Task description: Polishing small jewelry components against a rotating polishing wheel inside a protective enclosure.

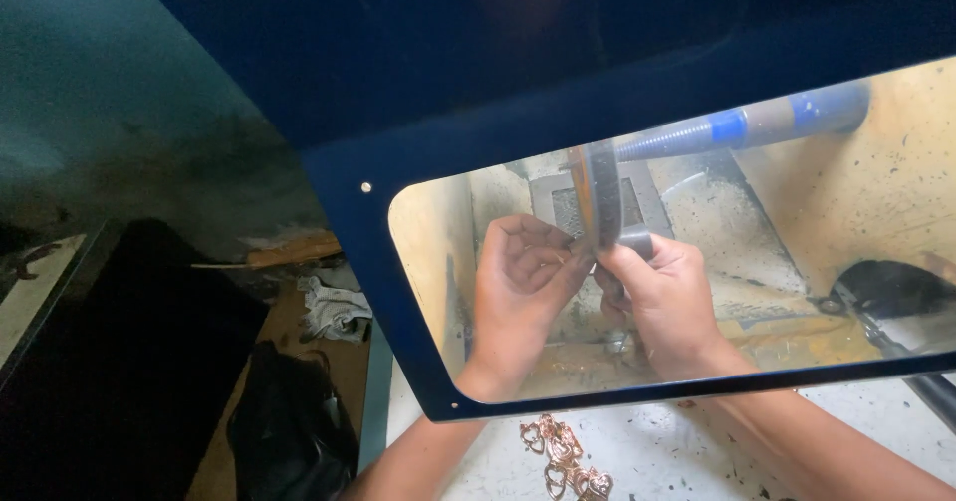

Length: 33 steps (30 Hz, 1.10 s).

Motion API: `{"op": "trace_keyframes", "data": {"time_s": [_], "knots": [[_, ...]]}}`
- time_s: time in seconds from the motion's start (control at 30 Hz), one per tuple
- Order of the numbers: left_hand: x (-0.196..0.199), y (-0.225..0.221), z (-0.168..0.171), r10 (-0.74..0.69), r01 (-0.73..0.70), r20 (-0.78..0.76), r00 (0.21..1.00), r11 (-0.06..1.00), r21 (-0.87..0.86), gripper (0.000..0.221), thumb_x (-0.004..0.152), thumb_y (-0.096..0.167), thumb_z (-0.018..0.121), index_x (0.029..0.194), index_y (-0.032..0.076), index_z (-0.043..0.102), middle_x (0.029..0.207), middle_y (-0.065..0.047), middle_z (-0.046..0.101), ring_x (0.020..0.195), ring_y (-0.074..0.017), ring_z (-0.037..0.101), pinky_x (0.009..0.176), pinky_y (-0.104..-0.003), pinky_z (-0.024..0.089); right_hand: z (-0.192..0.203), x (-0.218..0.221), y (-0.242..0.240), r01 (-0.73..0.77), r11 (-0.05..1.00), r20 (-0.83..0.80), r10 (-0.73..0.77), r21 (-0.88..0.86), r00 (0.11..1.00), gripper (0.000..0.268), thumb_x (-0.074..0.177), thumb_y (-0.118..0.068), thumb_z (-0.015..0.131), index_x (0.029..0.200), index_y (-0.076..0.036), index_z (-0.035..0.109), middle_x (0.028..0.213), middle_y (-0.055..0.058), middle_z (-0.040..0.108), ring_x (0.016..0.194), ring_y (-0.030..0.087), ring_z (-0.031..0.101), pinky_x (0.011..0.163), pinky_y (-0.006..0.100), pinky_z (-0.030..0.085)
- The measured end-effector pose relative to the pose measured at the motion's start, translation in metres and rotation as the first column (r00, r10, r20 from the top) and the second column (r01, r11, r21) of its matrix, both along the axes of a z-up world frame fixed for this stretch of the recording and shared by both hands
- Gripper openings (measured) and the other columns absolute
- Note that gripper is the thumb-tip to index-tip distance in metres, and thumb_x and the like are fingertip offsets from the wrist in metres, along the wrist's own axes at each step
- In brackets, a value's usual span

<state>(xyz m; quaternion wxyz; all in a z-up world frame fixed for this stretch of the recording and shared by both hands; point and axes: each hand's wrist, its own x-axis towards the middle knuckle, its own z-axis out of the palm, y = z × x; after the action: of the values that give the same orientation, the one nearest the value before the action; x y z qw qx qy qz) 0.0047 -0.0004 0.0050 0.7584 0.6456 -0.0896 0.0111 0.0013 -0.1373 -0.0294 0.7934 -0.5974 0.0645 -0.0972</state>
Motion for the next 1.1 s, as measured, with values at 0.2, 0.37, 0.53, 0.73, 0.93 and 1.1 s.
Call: {"op": "trace_keyframes", "data": {"time_s": [0.2, 0.37, 0.53, 0.73, 0.93, 1.1], "knots": [[0.002, 0.001, -0.001, -0.018, 0.018, 0.001, 1.0, 1.0, 0.011, 0.047, 0.082, 0.005, 0.078, 0.119, 0.001, 0.048, 0.103, -0.011, 0.059, 0.092, -0.0155, 0.066, 0.093, -0.035, 0.063, 0.007, -0.003, 0.001, -0.008, 1.0, -0.016, 0.008, -0.001, 1.0, 0.042, 0.097, -0.011, 0.069, 0.057, -0.005, 0.057, 0.048, 0.003, 0.041, 0.046, 0.01, 0.031, 0.04, 0.029, 0.039], [0.003, 0.002, -0.002, -0.023, 0.023, 0.008, 1.0, 1.0, 0.008, 0.048, 0.082, 0.009, 0.079, 0.118, 0.002, 0.048, 0.104, -0.011, 0.057, 0.094, -0.0159, 0.065, 0.093, -0.036, 0.063, 0.013, -0.004, 0.003, -0.011, 0.998, -0.037, 0.013, 0.058, 0.999, 0.042, 0.097, -0.01, 0.067, 0.058, -0.006, 0.053, 0.049, 0.004, 0.039, 0.045, 0.011, 0.028, 0.038, 0.028, 0.035], [0.004, 0.001, -0.004, -0.022, 0.022, 0.012, 1.0, 1.0, -0.013, 0.043, 0.085, 0.007, 0.076, 0.117, 0.002, 0.047, 0.103, -0.012, 0.057, 0.094, -0.0168, 0.066, 0.093, -0.036, 0.063, 0.015, -0.003, 0.004, -0.042, 0.991, -0.049, 0.048, 0.124, 0.998, 0.041, 0.098, -0.009, 0.062, 0.059, -0.009, 0.05, 0.051, 0.0, 0.033, 0.045, 0.008, 0.024, 0.037, 0.025, 0.029], [0.008, 0.003, -0.007, -0.007, 0.007, 0.03, 1.0, 1.0, 0.006, 0.045, 0.085, 0.012, 0.078, 0.117, 0.004, 0.047, 0.104, -0.011, 0.057, 0.094, -0.0175, 0.067, 0.094, -0.037, 0.062, 0.012, 0.001, 0.005, -0.064, 0.989, -0.069, 0.074, 0.133, 0.995, 0.038, 0.098, -0.011, 0.063, 0.062, -0.011, 0.052, 0.051, -0.002, 0.037, 0.045, 0.007, 0.027, 0.039, 0.025, 0.03], [0.006, 0.003, -0.007, 0.003, -0.004, 0.046, 0.999, 1.0, 0.025, 0.042, 0.085, 0.009, 0.077, 0.114, 0.004, 0.046, 0.104, -0.012, 0.058, 0.093, -0.0176, 0.068, 0.093, -0.038, 0.064, 0.011, -0.003, 0.004, -0.066, 0.982, -0.05, 0.076, 0.177, 0.996, 0.037, 0.097, -0.011, 0.065, 0.063, -0.01, 0.053, 0.05, 0.0, 0.04, 0.043, 0.007, 0.031, 0.038, 0.025, 0.035], [0.0, 0.002, -0.004, -0.014, 0.016, 0.136, 0.991, 1.0, -0.011, 0.045, 0.084, 0.018, 0.082, 0.112, 0.008, 0.048, 0.101, -0.009, 0.06, 0.092, -0.0155, 0.069, 0.094, -0.041, 0.063, 0.007, -0.008, 0.0, -0.071, 0.983, 0.001, 0.071, 0.167, 0.997, 0.033, 0.097, -0.01, 0.066, 0.065, -0.006, 0.057, 0.049, 0.003, 0.038, 0.042, 0.008, 0.032, 0.036, 0.026, 0.033]]}}
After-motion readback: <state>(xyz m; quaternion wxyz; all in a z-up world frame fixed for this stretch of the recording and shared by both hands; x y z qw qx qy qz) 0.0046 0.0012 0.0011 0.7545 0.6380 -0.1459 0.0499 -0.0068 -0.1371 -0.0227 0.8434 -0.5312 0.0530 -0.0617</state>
